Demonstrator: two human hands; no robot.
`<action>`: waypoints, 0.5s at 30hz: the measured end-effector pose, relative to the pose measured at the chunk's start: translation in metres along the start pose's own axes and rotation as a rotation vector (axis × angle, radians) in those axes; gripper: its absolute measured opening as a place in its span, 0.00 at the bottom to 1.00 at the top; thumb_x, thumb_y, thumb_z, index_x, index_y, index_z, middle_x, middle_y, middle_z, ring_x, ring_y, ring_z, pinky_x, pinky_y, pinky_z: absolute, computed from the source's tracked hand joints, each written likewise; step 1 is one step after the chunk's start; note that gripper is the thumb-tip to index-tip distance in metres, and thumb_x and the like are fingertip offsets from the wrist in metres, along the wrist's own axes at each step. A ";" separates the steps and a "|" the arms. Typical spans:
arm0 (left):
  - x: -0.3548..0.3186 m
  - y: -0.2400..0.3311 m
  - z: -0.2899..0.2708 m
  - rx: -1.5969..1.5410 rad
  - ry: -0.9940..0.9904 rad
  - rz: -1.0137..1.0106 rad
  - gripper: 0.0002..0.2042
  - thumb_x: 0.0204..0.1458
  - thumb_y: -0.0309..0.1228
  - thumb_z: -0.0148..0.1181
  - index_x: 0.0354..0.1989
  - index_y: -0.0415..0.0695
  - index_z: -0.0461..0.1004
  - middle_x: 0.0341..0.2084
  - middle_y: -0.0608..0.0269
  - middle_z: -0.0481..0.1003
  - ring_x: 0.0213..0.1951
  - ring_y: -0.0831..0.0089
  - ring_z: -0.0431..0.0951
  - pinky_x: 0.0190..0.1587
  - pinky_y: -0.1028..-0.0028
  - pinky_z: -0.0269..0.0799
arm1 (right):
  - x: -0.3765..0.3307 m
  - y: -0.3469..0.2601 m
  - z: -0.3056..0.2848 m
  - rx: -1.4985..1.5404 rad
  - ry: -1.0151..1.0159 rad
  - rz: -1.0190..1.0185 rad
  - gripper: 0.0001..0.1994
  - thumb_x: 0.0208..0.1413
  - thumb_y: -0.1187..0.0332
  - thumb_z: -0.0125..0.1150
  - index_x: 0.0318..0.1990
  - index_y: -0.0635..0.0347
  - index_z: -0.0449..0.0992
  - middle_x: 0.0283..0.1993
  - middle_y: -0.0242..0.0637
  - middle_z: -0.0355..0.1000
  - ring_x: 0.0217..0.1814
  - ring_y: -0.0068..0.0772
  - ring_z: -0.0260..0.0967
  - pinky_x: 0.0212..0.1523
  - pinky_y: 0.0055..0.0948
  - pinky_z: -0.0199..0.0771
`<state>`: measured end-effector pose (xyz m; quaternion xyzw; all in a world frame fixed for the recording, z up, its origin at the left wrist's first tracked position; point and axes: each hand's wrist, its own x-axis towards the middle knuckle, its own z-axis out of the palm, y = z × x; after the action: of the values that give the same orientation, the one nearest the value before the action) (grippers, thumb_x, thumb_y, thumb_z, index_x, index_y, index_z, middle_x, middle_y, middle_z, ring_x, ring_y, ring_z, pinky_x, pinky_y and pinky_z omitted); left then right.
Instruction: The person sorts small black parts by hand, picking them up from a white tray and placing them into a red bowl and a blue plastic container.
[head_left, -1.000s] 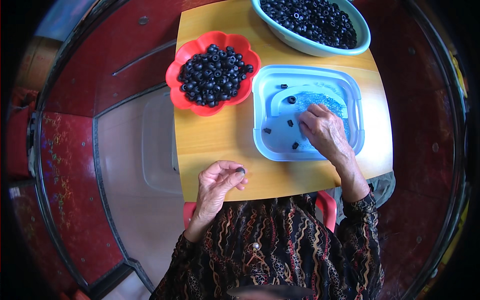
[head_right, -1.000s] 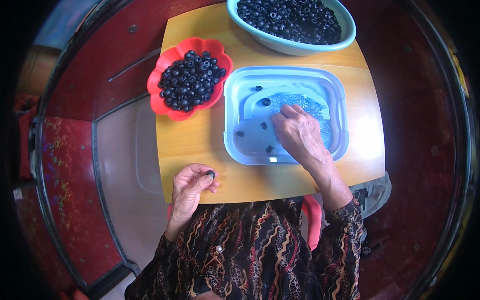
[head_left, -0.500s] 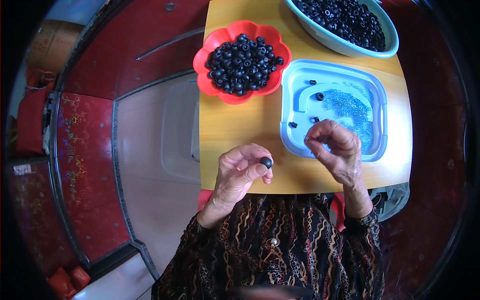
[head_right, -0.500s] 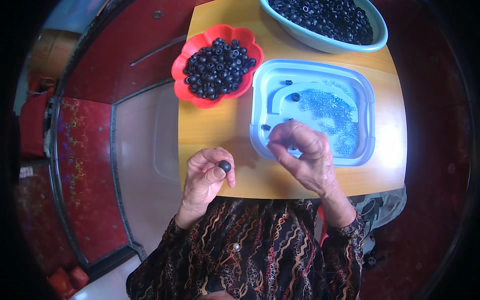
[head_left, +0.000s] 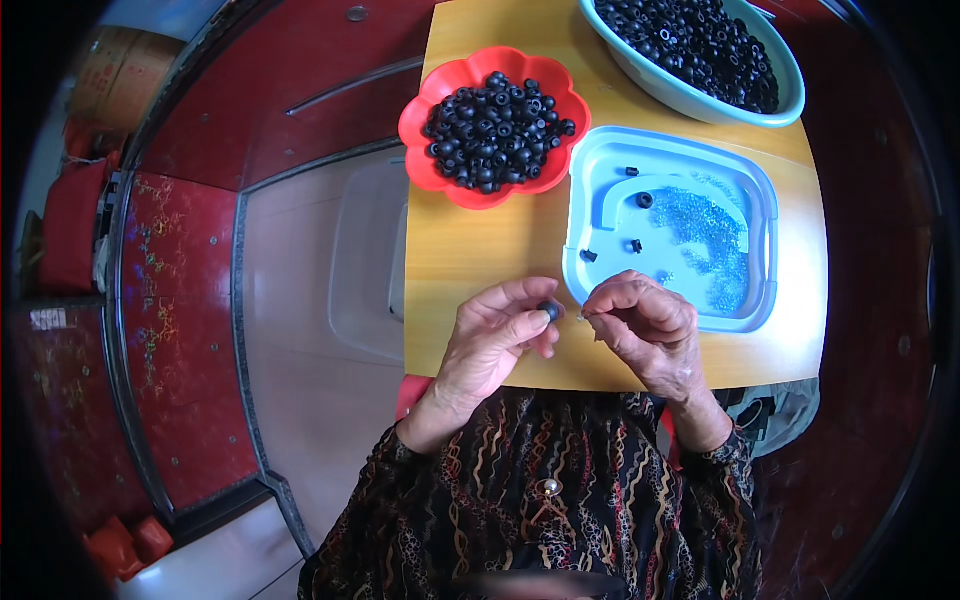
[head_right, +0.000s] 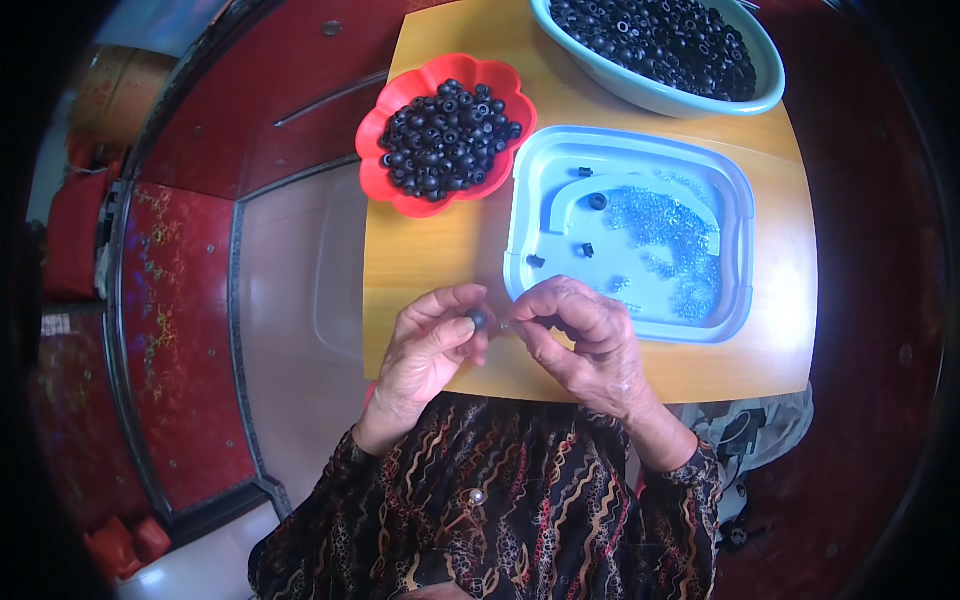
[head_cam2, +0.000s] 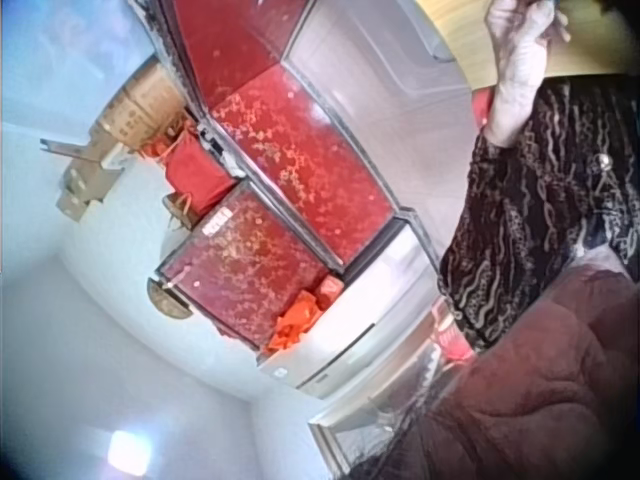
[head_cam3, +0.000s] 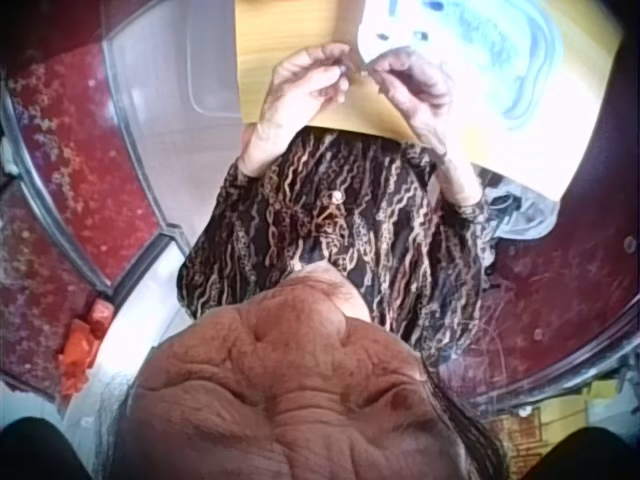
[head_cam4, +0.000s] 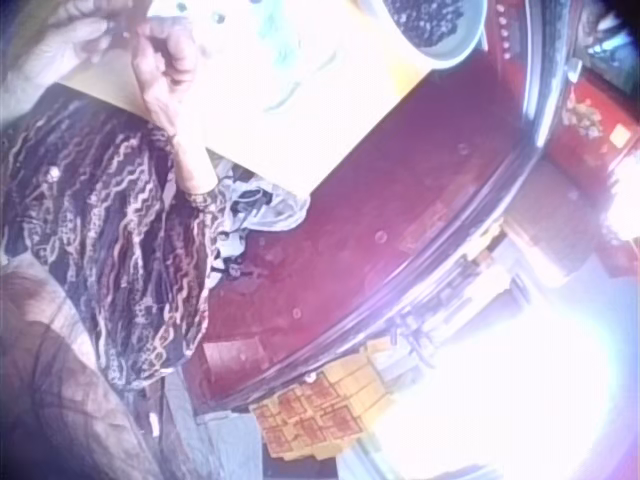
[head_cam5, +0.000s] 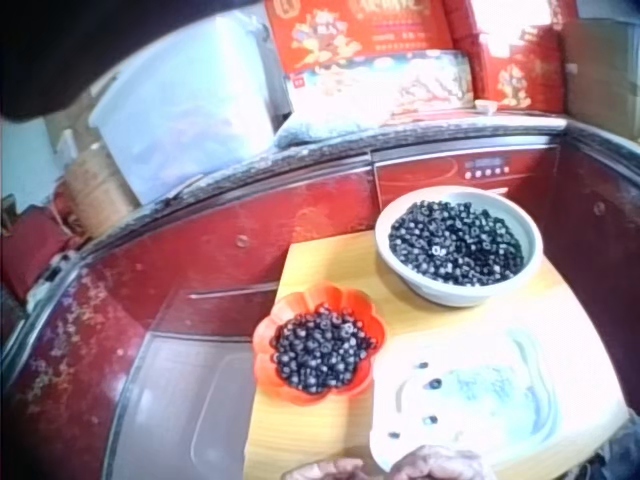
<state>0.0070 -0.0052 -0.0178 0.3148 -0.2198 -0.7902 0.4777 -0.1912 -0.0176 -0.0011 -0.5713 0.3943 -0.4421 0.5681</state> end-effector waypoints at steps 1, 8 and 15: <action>0.000 0.000 0.001 0.026 0.028 -0.015 0.10 0.51 0.20 0.55 0.43 0.38 0.72 0.33 0.58 0.75 0.30 0.73 0.75 0.30 0.77 0.72 | 0.000 0.000 0.002 0.011 0.019 -0.008 0.05 0.47 0.81 0.57 0.32 0.66 0.72 0.31 0.36 0.70 0.32 0.24 0.69 0.32 0.22 0.70; 0.000 -0.011 -0.010 -0.159 0.032 -0.046 0.10 0.52 0.21 0.54 0.43 0.39 0.71 0.33 0.63 0.75 0.31 0.76 0.76 0.30 0.80 0.73 | -0.001 0.009 0.014 -0.087 0.055 -0.139 0.06 0.43 0.83 0.58 0.30 0.65 0.70 0.30 0.36 0.70 0.31 0.27 0.70 0.31 0.24 0.70; -0.003 -0.006 -0.007 -0.158 -0.009 -0.081 0.11 0.52 0.21 0.53 0.44 0.39 0.70 0.34 0.63 0.74 0.34 0.74 0.78 0.29 0.80 0.74 | 0.002 0.012 0.022 -0.183 0.084 -0.245 0.07 0.40 0.84 0.59 0.28 0.65 0.70 0.28 0.37 0.70 0.30 0.31 0.70 0.32 0.26 0.69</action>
<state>0.0089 -0.0001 -0.0256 0.2813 -0.1459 -0.8250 0.4678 -0.1689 -0.0138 -0.0117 -0.6454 0.3836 -0.4940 0.4384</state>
